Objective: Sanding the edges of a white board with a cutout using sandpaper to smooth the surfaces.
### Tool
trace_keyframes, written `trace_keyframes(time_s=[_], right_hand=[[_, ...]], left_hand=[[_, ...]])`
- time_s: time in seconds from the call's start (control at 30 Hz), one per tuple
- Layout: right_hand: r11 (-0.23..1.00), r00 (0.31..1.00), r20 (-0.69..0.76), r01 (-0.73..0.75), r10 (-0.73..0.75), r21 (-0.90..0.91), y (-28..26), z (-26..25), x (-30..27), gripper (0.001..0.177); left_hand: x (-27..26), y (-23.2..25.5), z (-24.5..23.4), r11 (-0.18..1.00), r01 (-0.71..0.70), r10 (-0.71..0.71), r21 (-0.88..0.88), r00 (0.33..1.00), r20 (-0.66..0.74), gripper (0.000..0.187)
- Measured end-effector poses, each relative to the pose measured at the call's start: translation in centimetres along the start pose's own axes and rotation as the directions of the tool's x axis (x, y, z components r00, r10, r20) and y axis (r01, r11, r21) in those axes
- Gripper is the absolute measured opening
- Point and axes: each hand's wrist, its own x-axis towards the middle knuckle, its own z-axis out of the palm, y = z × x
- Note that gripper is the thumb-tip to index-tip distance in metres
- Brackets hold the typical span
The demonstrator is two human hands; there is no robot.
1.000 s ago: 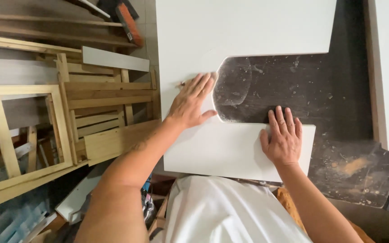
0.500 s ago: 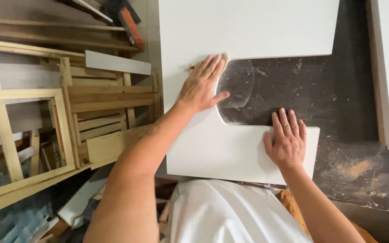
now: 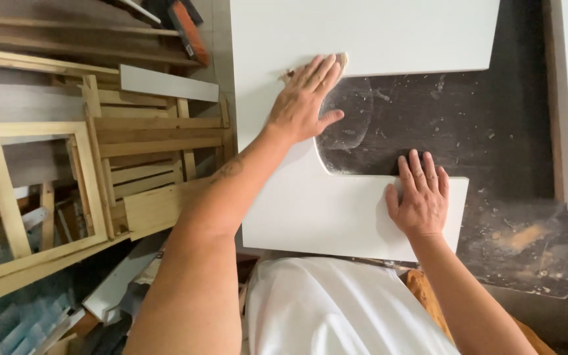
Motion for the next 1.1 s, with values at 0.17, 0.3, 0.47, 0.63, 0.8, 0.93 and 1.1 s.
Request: trace_keyframes(time_s=[0.17, 0.3, 0.47, 0.63, 0.8, 0.93, 1.1], right_hand=[[0.999, 1.0, 0.027, -0.017, 0.016, 0.045, 0.0, -0.2, -0.2, 0.067], [0.999, 0.999, 0.033, -0.026, 0.025, 0.028, 0.0, -0.3, 0.3, 0.066], [1.0, 1.0, -0.009, 0.012, -0.012, 0.02, 0.0, -0.2, 0.2, 0.065], [0.999, 1.0, -0.019, 0.01, -0.01, 0.03, 0.1, 0.1, 0.3, 0.066], [0.999, 0.999, -0.032, 0.035, -0.035, 0.017, -0.2, 0.0, 0.1, 0.063], [0.998, 0.998, -0.04, 0.046, -0.045, 0.032, 0.4, 0.0, 0.5, 0.064], [0.999, 1.0, 0.003, 0.008, -0.008, 0.046, 0.1, -0.3, 0.4, 0.064]], left_hand=[[-9.2, 5.3, -3.7, 0.999, -0.008, 0.009, -0.034, 1.0, 0.022, 0.105], [-14.8, 7.2, -0.9, 0.993, 0.005, 0.012, -0.12, 0.99, 0.144, 0.11], [-9.1, 1.8, -0.7, 0.994, 0.085, -0.082, 0.062, 0.995, -0.048, 0.099], [-15.2, 8.1, 0.1, 0.996, -0.041, 0.046, -0.083, 0.997, 0.063, 0.108], [-10.2, 3.7, -0.5, 1.0, -0.008, 0.008, 0.01, 1.0, 0.015, 0.099], [-13.8, 8.3, -1.4, 0.992, 0.075, -0.067, -0.101, 0.994, 0.083, 0.102], [-16.1, 7.7, -0.3, 0.99, -0.058, 0.073, -0.127, 0.991, 0.109, 0.103]])
